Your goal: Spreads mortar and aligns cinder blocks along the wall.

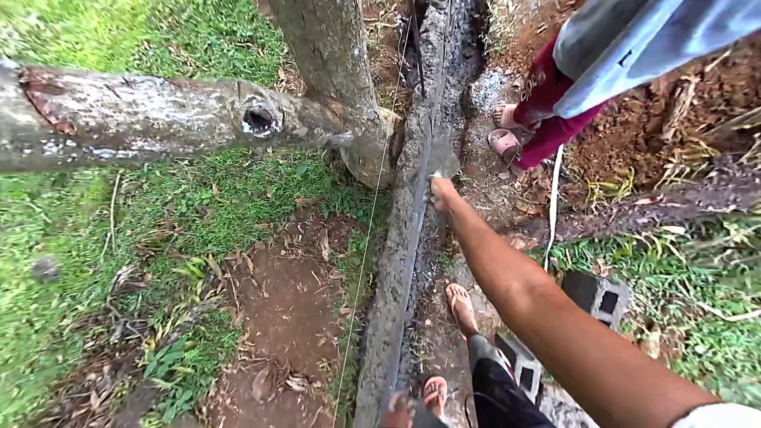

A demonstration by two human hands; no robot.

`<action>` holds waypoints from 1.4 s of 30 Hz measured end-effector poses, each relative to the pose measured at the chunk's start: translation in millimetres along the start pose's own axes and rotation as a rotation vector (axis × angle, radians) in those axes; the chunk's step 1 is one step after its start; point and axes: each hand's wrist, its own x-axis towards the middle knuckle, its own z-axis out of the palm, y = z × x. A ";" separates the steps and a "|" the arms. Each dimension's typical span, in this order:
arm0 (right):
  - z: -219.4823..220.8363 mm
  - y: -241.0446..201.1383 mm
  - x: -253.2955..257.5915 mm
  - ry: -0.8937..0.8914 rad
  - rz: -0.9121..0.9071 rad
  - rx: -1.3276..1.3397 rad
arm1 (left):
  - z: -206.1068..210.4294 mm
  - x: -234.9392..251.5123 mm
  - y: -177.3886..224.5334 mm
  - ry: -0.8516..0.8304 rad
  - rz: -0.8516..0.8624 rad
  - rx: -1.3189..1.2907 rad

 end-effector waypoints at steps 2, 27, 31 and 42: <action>-44.9 29.1 -41.6 0.057 -0.056 -0.040 | -4.5 12.8 -9.9 -0.016 0.043 0.017; -450.4 678.7 -473.9 0.559 0.465 -0.339 | -34.1 47.8 -201.6 -0.174 0.065 0.603; -435.4 643.7 -487.9 0.473 0.389 -0.336 | -18.0 39.3 -220.2 -0.214 0.236 0.685; -633.2 942.9 -453.6 0.509 0.592 -0.249 | 24.4 61.1 -398.7 -0.030 0.671 1.607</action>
